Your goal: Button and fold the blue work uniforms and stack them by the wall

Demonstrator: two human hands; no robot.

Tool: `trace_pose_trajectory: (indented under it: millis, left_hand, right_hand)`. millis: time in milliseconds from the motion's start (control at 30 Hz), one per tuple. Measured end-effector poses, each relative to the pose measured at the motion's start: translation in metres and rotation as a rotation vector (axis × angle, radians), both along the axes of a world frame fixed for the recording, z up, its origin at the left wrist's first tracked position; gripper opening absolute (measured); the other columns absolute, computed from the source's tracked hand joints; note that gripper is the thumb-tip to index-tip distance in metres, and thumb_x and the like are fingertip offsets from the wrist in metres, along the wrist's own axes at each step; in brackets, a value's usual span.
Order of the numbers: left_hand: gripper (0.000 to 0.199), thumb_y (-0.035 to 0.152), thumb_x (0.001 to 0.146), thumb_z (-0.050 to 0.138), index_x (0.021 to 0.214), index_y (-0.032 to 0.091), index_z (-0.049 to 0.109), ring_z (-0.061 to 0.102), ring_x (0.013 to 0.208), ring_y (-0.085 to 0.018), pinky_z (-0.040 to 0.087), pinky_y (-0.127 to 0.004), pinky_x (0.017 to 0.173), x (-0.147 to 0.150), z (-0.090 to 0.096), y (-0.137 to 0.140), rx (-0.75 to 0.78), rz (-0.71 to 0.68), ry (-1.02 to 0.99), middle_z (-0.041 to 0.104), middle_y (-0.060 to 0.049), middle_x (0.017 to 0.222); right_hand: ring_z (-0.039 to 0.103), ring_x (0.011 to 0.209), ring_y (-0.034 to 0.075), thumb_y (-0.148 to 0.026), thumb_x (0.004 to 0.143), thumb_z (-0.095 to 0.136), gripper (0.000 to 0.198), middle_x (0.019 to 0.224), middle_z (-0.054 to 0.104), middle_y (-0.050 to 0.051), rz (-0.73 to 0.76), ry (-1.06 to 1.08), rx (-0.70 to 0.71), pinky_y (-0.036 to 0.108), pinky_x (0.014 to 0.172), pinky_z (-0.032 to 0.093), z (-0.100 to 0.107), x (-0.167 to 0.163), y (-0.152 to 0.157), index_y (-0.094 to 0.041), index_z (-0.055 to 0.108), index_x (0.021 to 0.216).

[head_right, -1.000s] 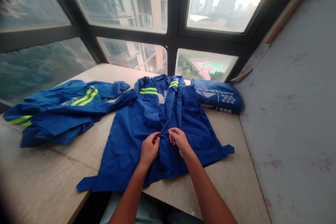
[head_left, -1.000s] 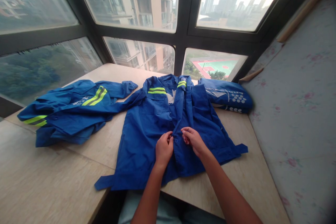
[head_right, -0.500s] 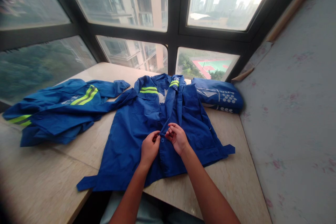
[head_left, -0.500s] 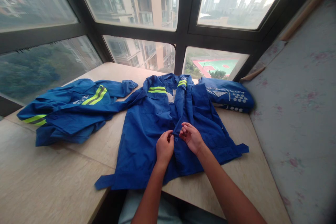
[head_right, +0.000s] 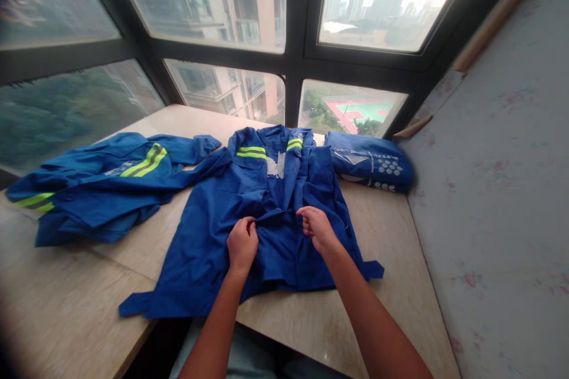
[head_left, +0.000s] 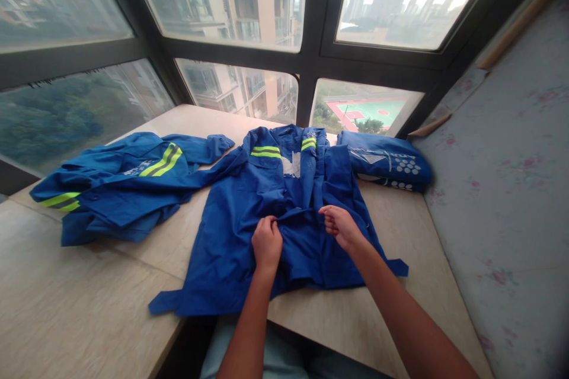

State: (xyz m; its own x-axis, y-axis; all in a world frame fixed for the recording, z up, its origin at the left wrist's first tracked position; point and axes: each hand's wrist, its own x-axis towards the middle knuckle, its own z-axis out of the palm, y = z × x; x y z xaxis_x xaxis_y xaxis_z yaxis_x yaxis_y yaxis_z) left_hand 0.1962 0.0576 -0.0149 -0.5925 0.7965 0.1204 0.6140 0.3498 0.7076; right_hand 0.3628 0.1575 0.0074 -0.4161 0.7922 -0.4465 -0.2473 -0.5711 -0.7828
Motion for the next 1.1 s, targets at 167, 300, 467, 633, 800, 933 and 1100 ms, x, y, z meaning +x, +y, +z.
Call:
trace_pose_trajectory:
  millis: [167,300,467,633,800,933,1100]
  left_hand:
    - [0.02,0.018,0.088,0.05,0.097,0.021,0.067,0.066,0.09,-0.021,0.047,-0.031,0.079,0.003,0.006,0.0,-0.008,-0.114,-0.007,0.072,-0.006,0.098]
    - [0.021,0.019,0.088,0.05,0.1,0.022,0.067,0.066,0.091,-0.019,0.046,-0.029,0.081,0.011,0.012,-0.008,-0.043,-0.281,0.003,0.072,-0.005,0.1]
    - [0.032,0.022,0.086,0.053,0.116,0.021,0.063,0.067,0.087,-0.021,0.044,-0.028,0.075,0.002,0.022,-0.027,-0.262,-0.363,-0.028,0.073,-0.006,0.094]
    - [0.031,0.024,0.085,0.053,0.114,0.023,0.063,0.066,0.079,-0.019,0.039,-0.026,0.067,-0.005,0.03,-0.037,-0.37,-0.39,-0.052,0.072,-0.003,0.084]
    - [0.022,0.025,0.084,0.054,0.102,0.022,0.066,0.066,0.079,-0.018,0.039,-0.025,0.067,-0.003,0.032,-0.04,-0.381,-0.396,-0.055,0.073,-0.003,0.085]
    - [0.023,0.027,0.088,0.049,0.098,0.023,0.069,0.066,0.076,-0.017,0.042,-0.024,0.066,-0.007,0.035,-0.042,-0.349,-0.469,-0.159,0.073,-0.002,0.084]
    - [0.021,0.028,0.088,0.052,0.1,0.025,0.069,0.067,0.077,-0.018,0.045,-0.026,0.068,-0.018,0.04,-0.031,-0.225,-0.375,-0.085,0.074,-0.002,0.089]
  right_hand:
    - [0.039,0.045,0.005,-0.023,0.065,0.072,0.027,0.053,0.047,-0.007,0.12,0.099,0.026,0.016,0.042,0.03,0.021,-0.001,0.006,-0.015,0.069,0.091]
    - [0.061,0.072,0.013,-0.028,0.069,0.071,0.038,0.083,0.068,0.001,-0.015,0.167,0.118,0.021,0.059,0.047,0.036,-0.008,0.02,-0.023,0.068,0.107]
    - [0.063,0.094,0.018,-0.035,0.072,0.069,0.033,0.105,0.069,0.004,-0.254,-0.001,0.288,0.027,0.071,0.053,0.031,-0.006,0.039,-0.022,0.068,0.103]
    - [0.064,0.099,0.024,-0.036,0.078,0.059,0.035,0.108,0.069,0.009,-0.241,-0.328,0.597,0.037,0.08,0.055,0.0,-0.01,0.03,-0.019,0.064,0.109]
    - [0.057,0.115,0.027,-0.025,0.083,0.049,0.042,0.121,0.064,0.014,-0.036,-0.773,1.13,0.045,0.102,0.045,-0.037,-0.004,0.008,-0.015,0.061,0.122]
    - [0.047,0.127,0.03,-0.021,0.086,0.047,0.048,0.135,0.055,0.017,0.14,-1.057,1.341,0.049,0.107,0.04,-0.052,0.017,0.003,-0.013,0.055,0.132]
    - [0.044,0.128,0.03,-0.022,0.087,0.049,0.046,0.137,0.051,0.017,0.111,-1.118,1.376,0.048,0.108,0.039,-0.036,0.032,0.009,-0.014,0.054,0.132]
